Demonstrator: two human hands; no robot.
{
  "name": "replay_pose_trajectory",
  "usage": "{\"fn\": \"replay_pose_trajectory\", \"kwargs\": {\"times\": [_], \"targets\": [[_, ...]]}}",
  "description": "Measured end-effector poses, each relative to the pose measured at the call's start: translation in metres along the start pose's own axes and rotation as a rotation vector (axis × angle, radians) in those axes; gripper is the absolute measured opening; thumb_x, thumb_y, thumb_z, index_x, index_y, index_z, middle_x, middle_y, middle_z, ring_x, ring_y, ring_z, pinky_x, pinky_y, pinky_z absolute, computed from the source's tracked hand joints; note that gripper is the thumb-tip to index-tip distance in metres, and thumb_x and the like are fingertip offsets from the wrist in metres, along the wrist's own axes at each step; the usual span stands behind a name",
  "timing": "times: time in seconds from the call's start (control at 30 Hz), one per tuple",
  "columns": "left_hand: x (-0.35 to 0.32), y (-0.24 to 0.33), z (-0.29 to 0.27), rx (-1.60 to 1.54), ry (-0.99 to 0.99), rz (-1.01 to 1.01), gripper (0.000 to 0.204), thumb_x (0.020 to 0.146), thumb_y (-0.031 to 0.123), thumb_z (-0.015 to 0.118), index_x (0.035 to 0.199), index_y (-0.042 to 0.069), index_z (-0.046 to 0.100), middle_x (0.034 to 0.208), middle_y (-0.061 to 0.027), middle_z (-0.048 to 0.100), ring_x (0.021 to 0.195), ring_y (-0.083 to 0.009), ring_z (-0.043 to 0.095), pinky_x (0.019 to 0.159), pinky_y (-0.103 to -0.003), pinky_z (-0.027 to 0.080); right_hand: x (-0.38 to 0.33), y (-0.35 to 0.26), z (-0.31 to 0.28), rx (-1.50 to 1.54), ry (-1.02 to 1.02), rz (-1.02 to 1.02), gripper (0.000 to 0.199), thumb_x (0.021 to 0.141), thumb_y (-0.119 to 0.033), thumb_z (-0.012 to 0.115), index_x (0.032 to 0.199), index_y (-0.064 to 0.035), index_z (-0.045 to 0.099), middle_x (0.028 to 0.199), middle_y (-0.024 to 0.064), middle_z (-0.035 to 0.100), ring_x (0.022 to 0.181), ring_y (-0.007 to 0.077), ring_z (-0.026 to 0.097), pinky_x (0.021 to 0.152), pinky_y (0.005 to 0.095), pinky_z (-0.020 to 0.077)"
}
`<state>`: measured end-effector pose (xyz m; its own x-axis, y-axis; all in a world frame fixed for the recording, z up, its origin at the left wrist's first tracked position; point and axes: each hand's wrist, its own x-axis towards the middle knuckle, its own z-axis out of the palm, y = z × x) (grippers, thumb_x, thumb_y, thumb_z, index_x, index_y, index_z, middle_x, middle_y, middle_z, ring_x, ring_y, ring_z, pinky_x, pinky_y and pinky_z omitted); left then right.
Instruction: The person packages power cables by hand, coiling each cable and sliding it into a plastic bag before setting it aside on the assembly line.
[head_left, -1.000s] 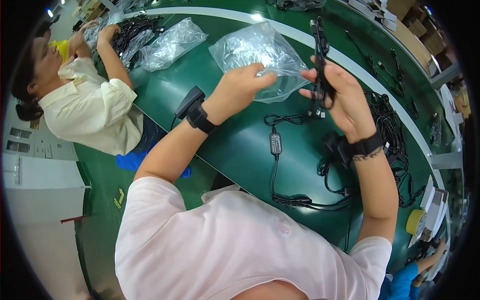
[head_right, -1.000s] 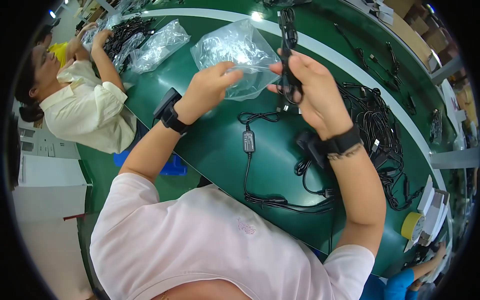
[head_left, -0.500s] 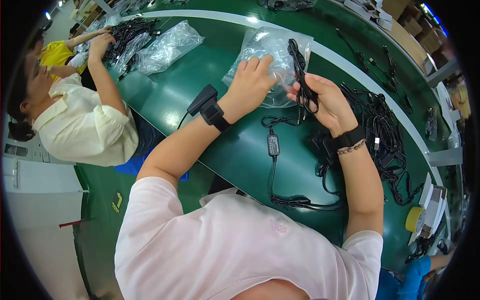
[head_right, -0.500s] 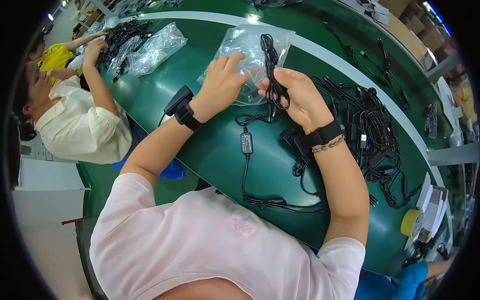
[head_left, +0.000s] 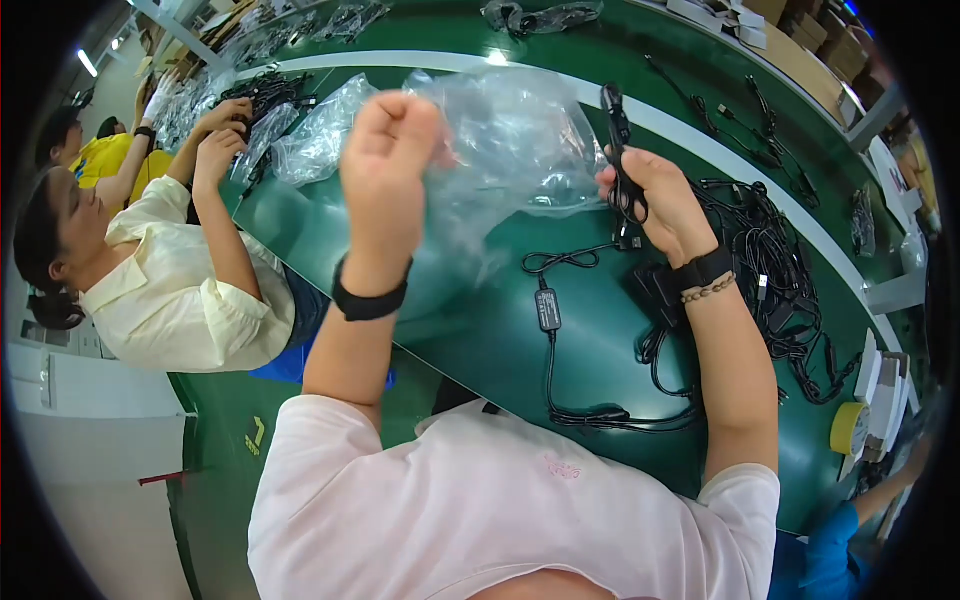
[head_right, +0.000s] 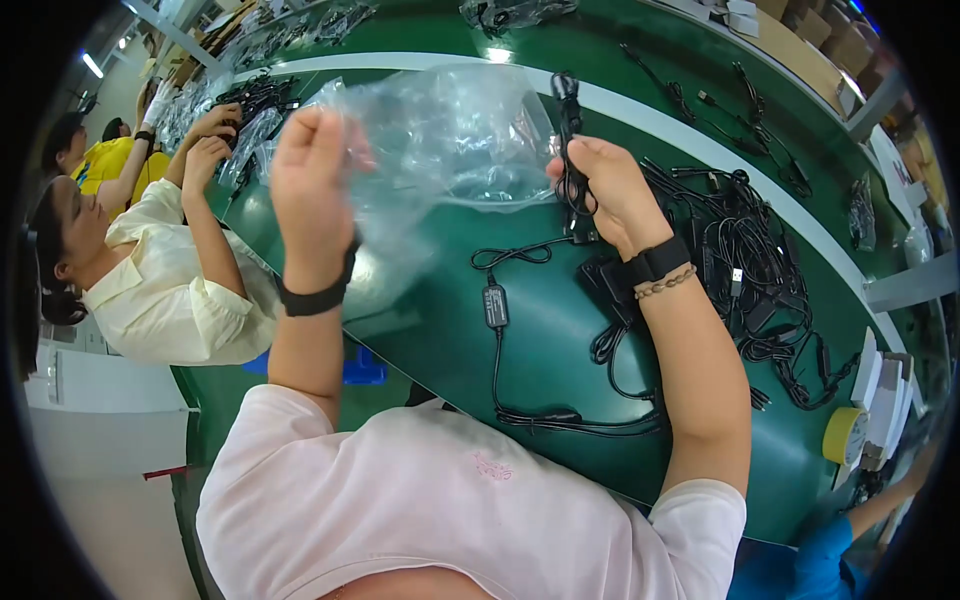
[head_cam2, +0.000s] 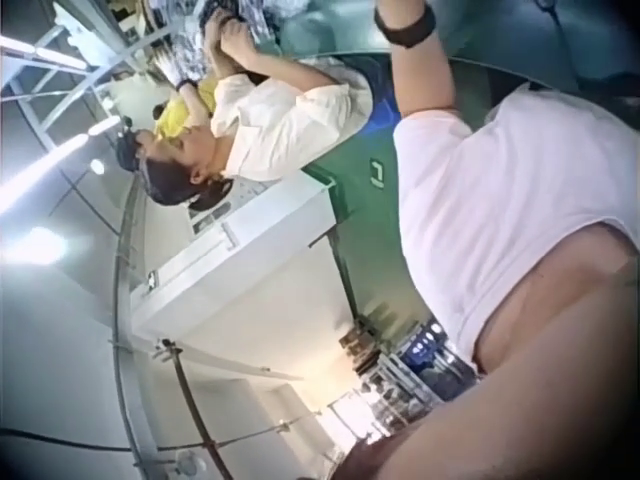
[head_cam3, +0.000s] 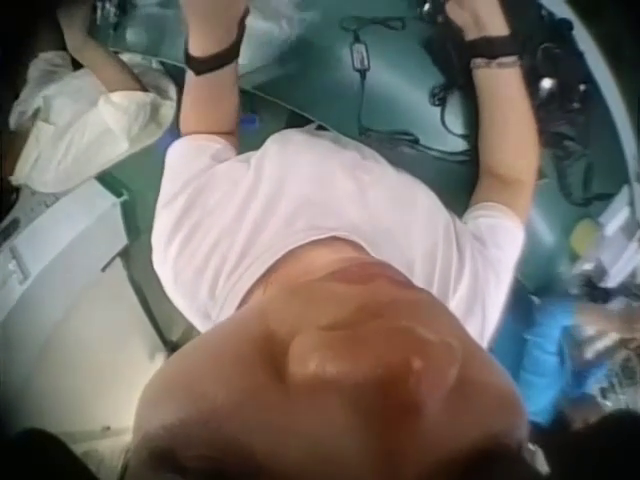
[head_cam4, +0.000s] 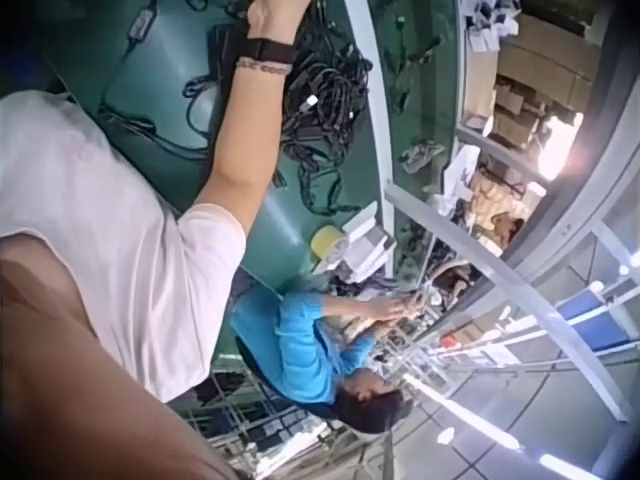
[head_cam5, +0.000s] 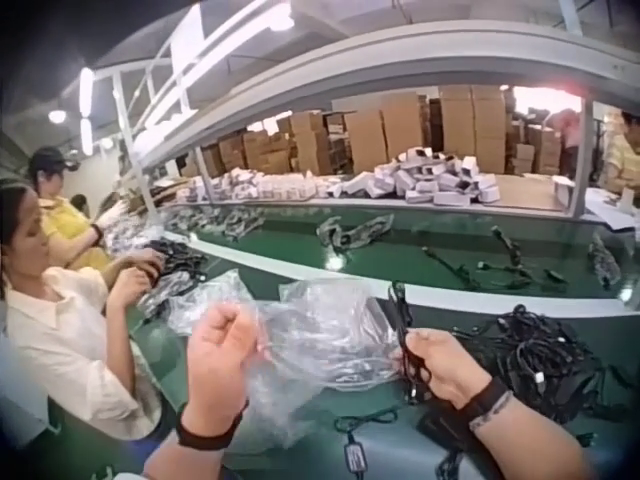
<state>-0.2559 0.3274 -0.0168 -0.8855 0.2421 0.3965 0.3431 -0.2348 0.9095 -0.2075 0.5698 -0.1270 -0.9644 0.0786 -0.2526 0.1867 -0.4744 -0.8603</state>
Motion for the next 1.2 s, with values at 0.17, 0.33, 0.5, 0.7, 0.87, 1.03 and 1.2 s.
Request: {"fn": "replay_pose_trajectory", "kwargs": {"times": [0.17,0.33,0.5,0.7,0.87,1.03,1.2], "targets": [[0.024,0.017,0.012,0.005,-0.005,0.036,0.012,0.084,0.009,0.057,0.088,0.002,0.049,0.067,-0.0026,0.055,0.054,-0.0091,0.051,0.055,-0.021,0.044,-0.026,-0.020,0.020,-0.075,-0.038,-0.085,0.029,0.092,-0.019,0.042,0.111,0.0026,0.048,0.084,0.0071,0.059,0.078,0.0177,0.060,0.068,0.0288,0.0536],[0.013,-0.041,0.023,-0.285,-0.267,-0.200,0.009,0.083,0.004,0.055,0.089,0.002,0.048,0.076,-0.0047,0.058,0.069,-0.0125,0.058,0.065,-0.024,0.047,-0.052,-0.057,0.025,0.225,-0.314,-0.336,0.042,0.091,-0.024,0.044,0.120,0.0058,0.039,0.091,0.0100,0.058,0.108,0.0295,0.051,0.077,0.0378,0.0536],[-0.012,-0.058,0.031,-0.227,-0.294,-0.183,0.010,0.082,0.001,0.055,0.090,0.003,0.049,0.082,-0.0038,0.058,0.075,-0.0098,0.055,0.070,-0.021,0.044,-0.063,-0.067,0.023,0.092,-0.331,-0.381,0.043,0.091,-0.024,0.044,0.121,0.0068,0.038,0.090,0.0108,0.059,0.105,0.0309,0.053,0.077,0.0362,0.0539],[-0.019,-0.059,0.021,-0.346,-0.356,-0.167,0.036,0.083,0.009,0.057,0.114,0.005,0.039,0.091,-0.0069,0.058,0.087,-0.0127,0.054,0.074,-0.024,0.043,-0.058,-0.061,0.030,0.191,-0.301,-0.357,0.037,0.092,-0.020,0.042,0.118,0.0073,0.039,0.089,0.0111,0.058,0.095,0.0278,0.058,0.083,0.0303,0.0510],[-0.027,-0.045,0.019,-0.138,-0.686,-0.166,0.092,0.072,0.034,0.071,0.138,0.016,0.009,0.120,-0.0127,0.044,0.105,-0.0206,0.045,0.085,-0.033,0.037,-0.062,-0.080,0.004,0.519,-0.152,-0.338,0.032,0.093,-0.016,0.039,0.114,0.0087,0.039,0.092,0.0149,0.053,0.111,0.0324,0.047,0.094,0.0384,0.0446],[-0.042,-0.042,0.028,0.050,-0.628,0.220,0.080,0.069,0.009,0.073,0.134,0.010,0.027,0.117,-0.0134,0.050,0.099,-0.0183,0.052,0.080,-0.027,0.042,-0.064,-0.088,-0.003,0.500,-0.039,-0.397,0.032,0.093,-0.014,0.038,0.115,0.0097,0.036,0.089,0.0149,0.053,0.116,0.0350,0.041,0.097,0.0428,0.0412],[-0.046,-0.046,0.033,0.236,-0.169,0.320,0.007,0.076,0.002,0.063,0.084,0.001,0.065,0.064,-0.0026,0.059,0.056,-0.0079,0.052,0.055,-0.019,0.044,-0.061,-0.076,0.008,0.063,0.138,-0.598,0.029,0.092,-0.013,0.040,0.113,0.0069,0.045,0.090,0.0121,0.057,0.096,0.0263,0.056,0.083,0.0337,0.0493]]}}
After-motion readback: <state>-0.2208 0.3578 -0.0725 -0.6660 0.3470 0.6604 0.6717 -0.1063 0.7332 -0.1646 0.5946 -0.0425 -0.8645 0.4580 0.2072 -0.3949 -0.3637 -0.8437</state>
